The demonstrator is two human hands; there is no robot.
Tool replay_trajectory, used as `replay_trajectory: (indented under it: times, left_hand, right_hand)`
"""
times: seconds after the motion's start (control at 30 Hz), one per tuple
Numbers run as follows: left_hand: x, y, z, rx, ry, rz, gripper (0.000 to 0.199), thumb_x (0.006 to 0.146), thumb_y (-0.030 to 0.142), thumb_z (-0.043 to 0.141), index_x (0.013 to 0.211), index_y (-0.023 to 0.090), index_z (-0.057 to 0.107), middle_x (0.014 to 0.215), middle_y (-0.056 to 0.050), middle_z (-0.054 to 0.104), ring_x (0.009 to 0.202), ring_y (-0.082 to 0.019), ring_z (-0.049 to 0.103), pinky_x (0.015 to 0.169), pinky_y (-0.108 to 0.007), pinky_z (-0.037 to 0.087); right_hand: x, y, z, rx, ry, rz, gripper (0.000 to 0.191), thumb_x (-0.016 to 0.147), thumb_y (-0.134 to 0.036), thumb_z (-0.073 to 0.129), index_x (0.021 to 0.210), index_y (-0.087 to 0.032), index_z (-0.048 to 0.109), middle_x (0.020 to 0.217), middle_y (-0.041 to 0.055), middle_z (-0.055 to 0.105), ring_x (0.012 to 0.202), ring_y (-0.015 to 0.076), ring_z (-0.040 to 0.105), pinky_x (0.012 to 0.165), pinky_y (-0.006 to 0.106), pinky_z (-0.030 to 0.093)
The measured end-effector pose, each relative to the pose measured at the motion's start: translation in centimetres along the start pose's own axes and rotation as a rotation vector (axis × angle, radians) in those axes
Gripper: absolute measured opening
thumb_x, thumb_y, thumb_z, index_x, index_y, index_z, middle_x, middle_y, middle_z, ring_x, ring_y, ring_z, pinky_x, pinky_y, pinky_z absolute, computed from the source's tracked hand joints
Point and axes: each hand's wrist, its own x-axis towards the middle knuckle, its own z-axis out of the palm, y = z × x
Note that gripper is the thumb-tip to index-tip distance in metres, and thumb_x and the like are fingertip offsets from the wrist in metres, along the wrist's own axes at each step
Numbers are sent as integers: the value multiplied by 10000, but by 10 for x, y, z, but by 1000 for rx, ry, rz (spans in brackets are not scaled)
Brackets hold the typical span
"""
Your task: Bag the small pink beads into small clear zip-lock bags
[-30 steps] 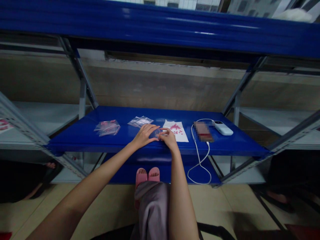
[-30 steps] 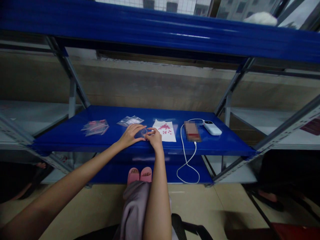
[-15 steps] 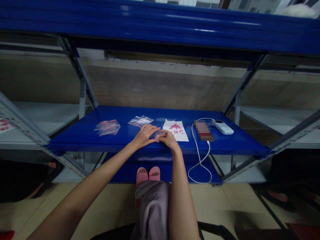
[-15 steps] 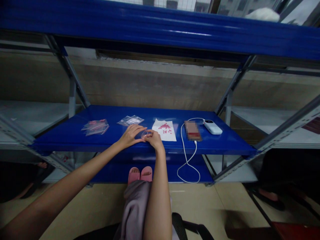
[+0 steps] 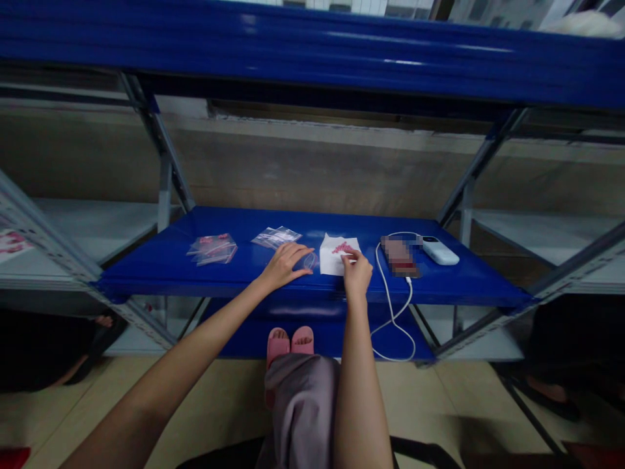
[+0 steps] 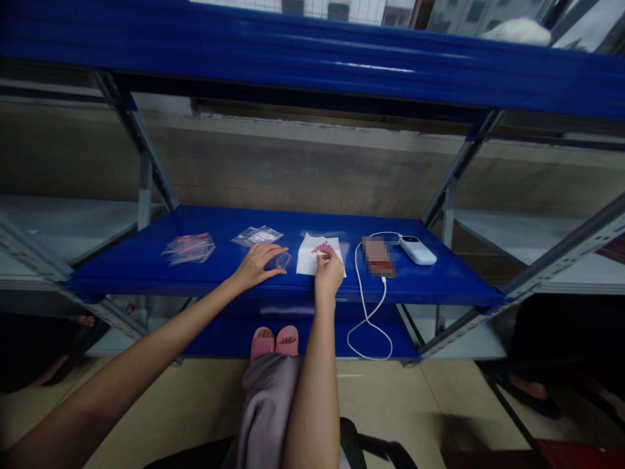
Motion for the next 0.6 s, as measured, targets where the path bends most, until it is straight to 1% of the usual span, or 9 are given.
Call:
replay_trajectory:
  times: [0.03, 0.07, 0.1, 0.17, 0.27, 0.37, 0.6]
  left_hand:
    - [0, 0, 0, 0, 3, 1, 495, 746, 398, 634, 1153, 140, 521, 1072, -105, 605, 1031, -225, 537, 923, -393, 383]
    - [0, 0, 0, 0, 2, -2, 491, 747, 399, 633, 1150, 141, 523, 1072, -104, 604, 1031, -224, 536, 923, -393, 383]
    - [0, 0, 0, -1, -1, -8, 491, 747, 400, 633, 1151, 144, 523, 1074, -103, 603, 1033, -224, 535, 924, -394, 383]
    - [0, 0, 0, -4, -7, -19, 491, 746, 401, 634, 1153, 149, 522, 1081, -102, 600, 1039, -225, 532, 926, -395, 381]
    - [0, 0, 1, -12, -18, -29, 496, 742, 398, 639, 1155, 150, 522, 1087, -102, 595, 1046, -227, 527, 931, -392, 377]
    - [0, -1, 1, -19, -34, -41, 500, 739, 395, 643, 1159, 154, 521, 1091, -102, 589, 1051, -228, 525, 930, -389, 378]
    - [0, 0, 2, -33, -43, -60, 504, 731, 389, 654, 1157, 157, 518, 1090, -99, 588, 1047, -229, 530, 917, -387, 390]
  right_hand:
    - [-1, 3, -4, -133, 56, -16, 244, 763, -222, 532, 976, -182, 645, 900, 75, 658, 831, 195, 572, 688, 282, 405]
    - [-2, 5, -7, -254, 81, -33, 242, 771, -226, 534, 983, -196, 648, 945, 84, 645, 888, 211, 550, 694, 285, 388]
    - [-3, 7, -10, -352, 82, -45, 236, 775, -233, 540, 981, -206, 652, 976, 93, 631, 925, 225, 529, 689, 287, 375]
    - [-3, 11, -10, -468, 56, -62, 224, 778, -250, 554, 972, -220, 661, 1006, 101, 612, 948, 240, 505, 668, 287, 356]
    - [-1, 14, -7, -530, 24, -90, 212, 776, -274, 574, 962, -234, 668, 1007, 91, 613, 939, 241, 501, 666, 290, 342]
    - [2, 14, -3, -571, 24, -102, 200, 779, -284, 575, 939, -217, 673, 980, 95, 629, 931, 245, 505, 686, 308, 335]
    - [5, 12, -1, -545, 42, -74, 167, 772, -243, 553, 861, -196, 686, 976, 113, 627, 934, 262, 506, 700, 331, 332]
